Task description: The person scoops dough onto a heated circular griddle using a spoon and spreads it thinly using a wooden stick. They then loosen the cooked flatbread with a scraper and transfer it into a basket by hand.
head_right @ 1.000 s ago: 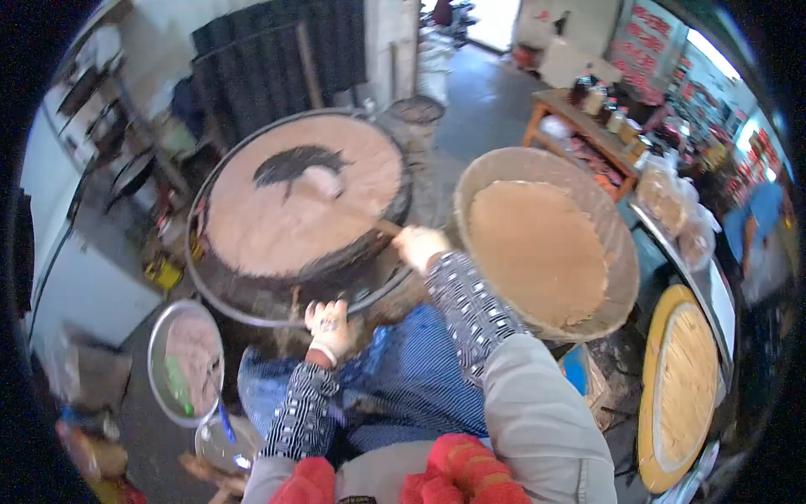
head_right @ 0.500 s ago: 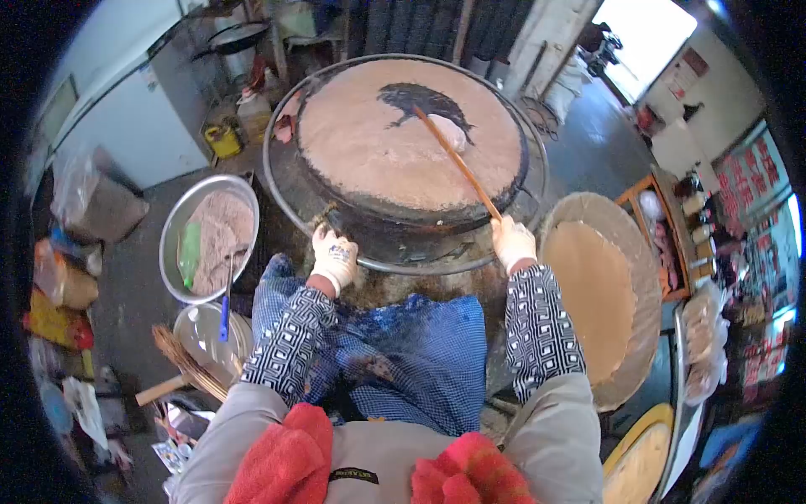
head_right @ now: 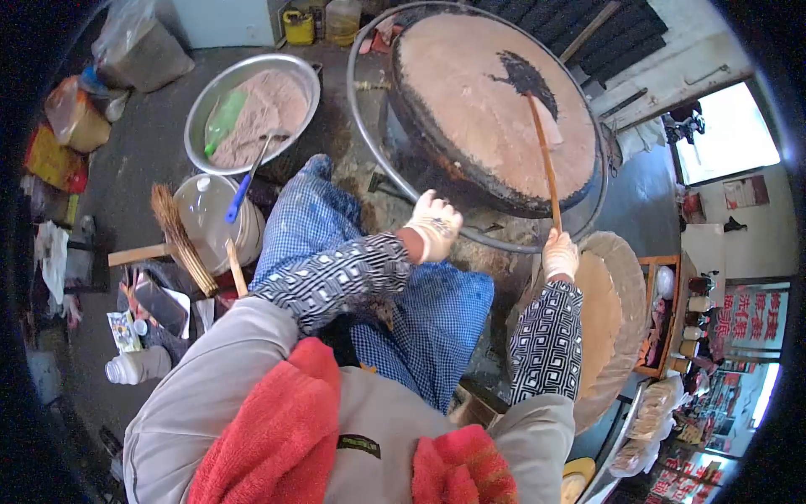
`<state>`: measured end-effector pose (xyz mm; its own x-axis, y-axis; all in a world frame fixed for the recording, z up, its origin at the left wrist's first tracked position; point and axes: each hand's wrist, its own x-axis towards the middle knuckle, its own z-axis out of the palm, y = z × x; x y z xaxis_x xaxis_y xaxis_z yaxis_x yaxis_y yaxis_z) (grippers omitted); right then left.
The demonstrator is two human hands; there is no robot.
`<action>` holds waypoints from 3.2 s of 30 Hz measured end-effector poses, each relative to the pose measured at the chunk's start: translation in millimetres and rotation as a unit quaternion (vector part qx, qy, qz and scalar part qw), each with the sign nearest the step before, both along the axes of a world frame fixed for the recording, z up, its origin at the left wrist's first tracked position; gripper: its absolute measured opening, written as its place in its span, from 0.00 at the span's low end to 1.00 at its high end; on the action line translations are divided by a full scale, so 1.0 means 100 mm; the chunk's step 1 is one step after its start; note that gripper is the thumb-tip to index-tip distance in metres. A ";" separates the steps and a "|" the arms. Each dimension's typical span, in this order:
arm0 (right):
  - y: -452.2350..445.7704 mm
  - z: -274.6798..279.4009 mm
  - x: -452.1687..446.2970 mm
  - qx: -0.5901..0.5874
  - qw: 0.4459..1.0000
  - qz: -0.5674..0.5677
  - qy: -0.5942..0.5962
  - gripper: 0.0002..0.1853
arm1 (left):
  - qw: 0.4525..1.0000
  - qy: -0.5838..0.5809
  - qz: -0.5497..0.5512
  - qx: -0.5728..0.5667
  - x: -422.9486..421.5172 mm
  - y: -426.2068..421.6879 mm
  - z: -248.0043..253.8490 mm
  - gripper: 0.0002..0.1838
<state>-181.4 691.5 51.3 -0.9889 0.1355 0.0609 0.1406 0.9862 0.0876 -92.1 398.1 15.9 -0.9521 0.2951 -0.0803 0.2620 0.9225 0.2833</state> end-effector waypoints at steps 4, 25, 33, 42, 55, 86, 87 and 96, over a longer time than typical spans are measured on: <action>-0.15 0.01 0.14 0.030 0.999 0.030 -0.005 0.25 | 0.999 -0.039 -0.026 0.016 0.02 -0.12 0.26 0.20; 0.23 -0.08 -0.01 0.038 0.998 0.043 -0.007 0.24 | 0.975 0.041 0.112 -0.186 -0.45 -1.55 0.15 0.13; 0.12 -0.09 -0.03 0.037 0.998 0.052 0.010 0.23 | 0.955 0.283 0.073 0.060 -0.25 -1.10 0.46 0.15; -0.04 -0.01 0.12 -0.011 1.000 0.010 0.004 0.23 | 0.994 0.046 -0.040 0.091 0.03 0.02 0.07 0.12; -0.24 0.44 0.09 -0.091 0.994 -0.009 -0.059 0.22 | 0.992 0.118 -0.001 -0.045 -0.14 -0.84 0.07 0.18; 0.06 0.08 0.22 -0.043 0.999 -0.021 -0.019 0.22 | 0.995 0.076 -0.006 -0.062 -0.07 -0.48 0.12 0.16; 0.06 0.04 0.17 -0.031 0.999 -0.025 -0.002 0.22 | 0.994 0.090 -0.014 -0.057 -0.06 -0.54 0.14 0.16; 0.16 0.14 0.23 -0.049 0.998 -0.041 -0.029 0.23 | 0.981 0.076 0.048 -0.173 -0.22 -0.81 0.16 0.08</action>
<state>-158.1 707.0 65.0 -0.9757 0.2189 -0.0135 0.2189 0.9758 0.0009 -114.1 316.7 31.9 -0.9830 0.1828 -0.0156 0.1834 0.9792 -0.0864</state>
